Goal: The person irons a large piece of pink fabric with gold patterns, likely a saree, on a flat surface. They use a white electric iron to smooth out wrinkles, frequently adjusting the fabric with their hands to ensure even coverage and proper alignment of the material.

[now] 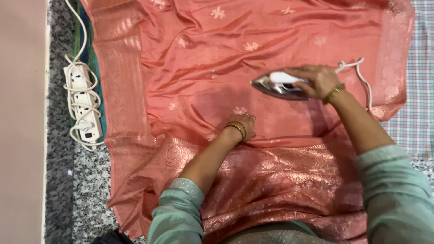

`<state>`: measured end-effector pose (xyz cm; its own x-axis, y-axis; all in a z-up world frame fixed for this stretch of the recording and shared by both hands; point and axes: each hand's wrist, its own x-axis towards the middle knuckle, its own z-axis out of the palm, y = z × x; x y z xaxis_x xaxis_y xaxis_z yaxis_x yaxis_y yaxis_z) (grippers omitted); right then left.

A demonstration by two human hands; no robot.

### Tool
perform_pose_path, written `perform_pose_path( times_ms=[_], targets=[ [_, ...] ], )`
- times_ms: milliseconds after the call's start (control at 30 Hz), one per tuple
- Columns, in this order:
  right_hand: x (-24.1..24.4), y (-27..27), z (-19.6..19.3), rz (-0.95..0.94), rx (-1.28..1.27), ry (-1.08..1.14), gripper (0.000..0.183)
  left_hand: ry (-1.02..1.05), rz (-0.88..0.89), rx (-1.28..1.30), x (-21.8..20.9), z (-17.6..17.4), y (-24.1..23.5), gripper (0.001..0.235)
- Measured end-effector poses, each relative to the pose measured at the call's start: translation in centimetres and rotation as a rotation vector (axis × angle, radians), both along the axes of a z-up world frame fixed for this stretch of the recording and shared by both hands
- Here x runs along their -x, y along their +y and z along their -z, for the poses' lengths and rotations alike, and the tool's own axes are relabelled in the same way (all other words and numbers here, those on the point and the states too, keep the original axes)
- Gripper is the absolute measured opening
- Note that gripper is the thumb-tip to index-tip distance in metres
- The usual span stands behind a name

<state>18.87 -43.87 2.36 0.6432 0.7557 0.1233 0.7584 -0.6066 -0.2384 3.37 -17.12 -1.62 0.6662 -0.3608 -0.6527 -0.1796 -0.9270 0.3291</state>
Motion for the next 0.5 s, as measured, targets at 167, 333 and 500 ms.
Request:
perform_pose_path(
  times_ms=[167, 333, 500],
  targets=[
    [-5.3, 6.1, -0.1, 0.193, 0.057, -0.004, 0.045, 0.007, 0.017, -0.007, -0.2, -0.3, 0.0, 0.059],
    [-6.8, 9.7, -0.4, 0.291, -0.048, 0.002, 0.044, 0.009, 0.018, 0.001, -0.1, -0.5, 0.2, 0.061],
    [-4.3, 9.5, -1.0, -0.038, 0.011, 0.125, 0.043, 0.011, 0.019, 0.012, 0.0, -0.9, -0.1, 0.063]
  ],
)
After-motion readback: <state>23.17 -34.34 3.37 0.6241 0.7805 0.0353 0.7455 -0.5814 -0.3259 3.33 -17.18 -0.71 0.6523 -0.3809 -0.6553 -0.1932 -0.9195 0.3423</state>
